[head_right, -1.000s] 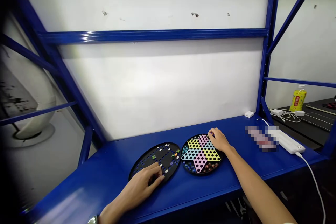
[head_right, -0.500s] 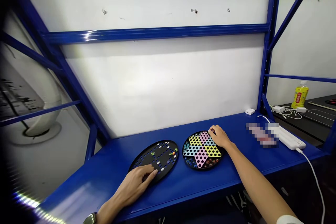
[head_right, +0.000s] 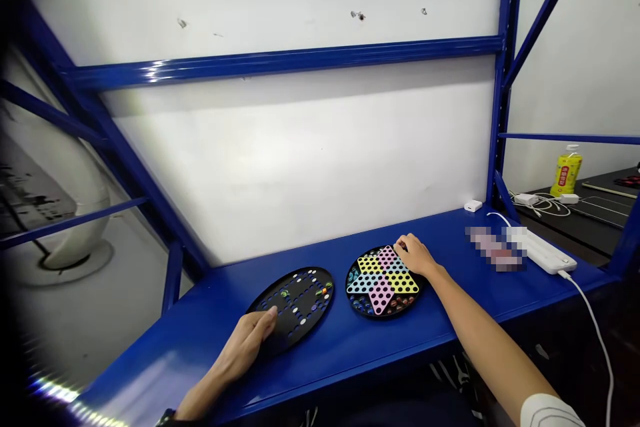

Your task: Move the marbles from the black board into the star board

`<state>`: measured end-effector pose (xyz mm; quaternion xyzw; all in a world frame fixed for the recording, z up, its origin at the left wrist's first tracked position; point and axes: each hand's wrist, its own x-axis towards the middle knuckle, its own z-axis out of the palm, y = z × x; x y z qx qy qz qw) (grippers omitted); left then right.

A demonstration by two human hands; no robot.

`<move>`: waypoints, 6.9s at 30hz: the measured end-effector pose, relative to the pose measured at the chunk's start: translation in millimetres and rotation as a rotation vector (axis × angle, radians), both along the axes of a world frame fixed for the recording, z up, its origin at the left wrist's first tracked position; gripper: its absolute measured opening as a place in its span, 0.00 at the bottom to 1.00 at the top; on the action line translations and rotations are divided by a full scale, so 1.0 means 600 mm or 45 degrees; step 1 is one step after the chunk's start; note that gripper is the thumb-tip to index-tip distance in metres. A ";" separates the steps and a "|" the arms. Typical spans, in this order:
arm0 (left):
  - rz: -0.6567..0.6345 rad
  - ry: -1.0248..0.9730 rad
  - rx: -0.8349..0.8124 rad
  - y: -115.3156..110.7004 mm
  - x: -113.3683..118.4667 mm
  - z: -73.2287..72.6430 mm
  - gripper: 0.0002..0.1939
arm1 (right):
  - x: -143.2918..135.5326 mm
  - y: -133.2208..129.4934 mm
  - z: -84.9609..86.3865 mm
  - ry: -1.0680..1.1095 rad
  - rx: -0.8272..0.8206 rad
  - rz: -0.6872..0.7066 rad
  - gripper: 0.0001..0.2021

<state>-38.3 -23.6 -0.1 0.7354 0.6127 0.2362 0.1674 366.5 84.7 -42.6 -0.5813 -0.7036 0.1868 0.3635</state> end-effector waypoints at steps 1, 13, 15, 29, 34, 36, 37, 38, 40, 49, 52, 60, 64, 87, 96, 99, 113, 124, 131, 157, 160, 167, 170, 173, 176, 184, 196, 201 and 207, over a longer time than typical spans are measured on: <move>-0.008 -0.096 0.016 0.004 0.006 0.005 0.29 | -0.001 -0.001 0.000 0.002 0.003 -0.001 0.13; -0.492 0.403 0.268 0.095 0.426 0.062 0.27 | 0.049 0.028 0.002 0.094 0.107 -0.268 0.21; -0.491 0.526 0.244 0.106 0.468 0.046 0.23 | 0.061 0.035 0.000 0.108 0.115 -0.322 0.21; -0.543 0.434 0.201 0.129 0.529 0.009 0.19 | 0.094 0.053 -0.011 0.237 0.149 -0.406 0.26; -0.579 0.346 0.182 0.131 0.537 -0.008 0.17 | 0.102 0.054 -0.012 0.269 0.159 -0.425 0.27; -0.602 0.319 0.166 0.131 0.539 -0.016 0.16 | 0.102 0.055 -0.014 0.278 0.153 -0.423 0.27; -0.612 0.304 0.164 0.131 0.540 -0.019 0.15 | 0.102 0.055 -0.015 0.280 0.149 -0.421 0.27; -0.620 0.289 0.166 0.132 0.542 -0.022 0.15 | 0.101 0.056 -0.015 0.280 0.147 -0.417 0.27; -0.643 0.250 0.182 0.134 0.539 -0.023 0.13 | 0.100 0.056 -0.015 0.277 0.144 -0.415 0.27; -0.353 0.153 0.400 0.128 0.276 0.051 0.11 | 0.084 0.046 -0.010 0.262 0.096 -0.421 0.28; -0.143 0.371 0.238 0.114 0.163 0.049 0.14 | 0.077 0.041 -0.010 0.265 0.077 -0.424 0.27; -0.383 0.455 0.052 0.102 0.111 0.012 0.11 | 0.075 0.034 -0.005 0.216 0.050 -0.414 0.26; -0.407 0.399 0.027 0.106 0.112 0.019 0.11 | 0.072 0.030 -0.002 0.193 0.036 -0.393 0.26; -0.931 0.431 0.115 0.135 0.445 0.043 0.08 | 0.081 0.047 -0.014 0.164 0.067 -0.293 0.24; -1.006 0.141 0.130 0.133 0.428 0.052 0.11 | 0.073 0.042 -0.016 0.155 0.009 -0.203 0.25; -0.863 0.069 0.209 0.134 0.353 0.081 0.14 | 0.072 0.041 -0.017 0.158 -0.004 -0.195 0.26; -0.148 0.498 -0.239 0.155 -0.076 0.024 0.14 | 0.065 0.033 -0.015 0.183 -0.067 -0.219 0.24; -0.305 0.588 -0.342 0.156 0.031 0.049 0.19 | 0.069 0.029 -0.009 0.174 -0.090 -0.217 0.24; -0.396 0.545 -0.364 0.143 0.066 0.052 0.30 | 0.067 0.032 -0.010 0.196 -0.095 -0.222 0.23; -0.862 0.455 0.300 0.113 0.430 0.048 0.13 | 0.067 0.033 -0.012 0.109 -0.063 -0.205 0.24; -0.888 0.572 0.346 0.116 0.431 0.030 0.13 | 0.066 0.036 -0.014 0.102 -0.040 -0.186 0.24; -0.851 0.577 0.478 0.102 0.419 0.020 0.19 | 0.059 0.038 -0.020 0.104 -0.025 -0.148 0.25; -0.924 0.590 0.490 0.095 0.429 0.015 0.18 | 0.055 0.038 -0.020 0.103 -0.022 -0.144 0.26; -0.938 0.599 0.479 0.091 0.428 0.012 0.18 | 0.052 0.036 -0.020 0.106 -0.019 -0.143 0.26; -0.963 0.639 0.479 0.087 0.421 0.014 0.18 | 0.050 0.034 -0.020 0.107 -0.019 -0.116 0.25; -0.953 0.664 0.474 0.076 0.422 0.015 0.19 | 0.049 0.036 -0.019 0.130 -0.027 -0.115 0.26; -0.841 0.805 0.553 0.071 0.444 0.006 0.23 | 0.046 0.028 -0.011 0.143 -0.056 -0.137 0.25; -0.791 0.913 0.525 0.068 0.480 -0.008 0.24 | 0.050 0.025 -0.007 0.146 -0.056 -0.123 0.25; -0.718 0.936 0.528 0.053 0.498 -0.017 0.28 | 0.053 0.028 -0.003 0.116 -0.052 -0.118 0.25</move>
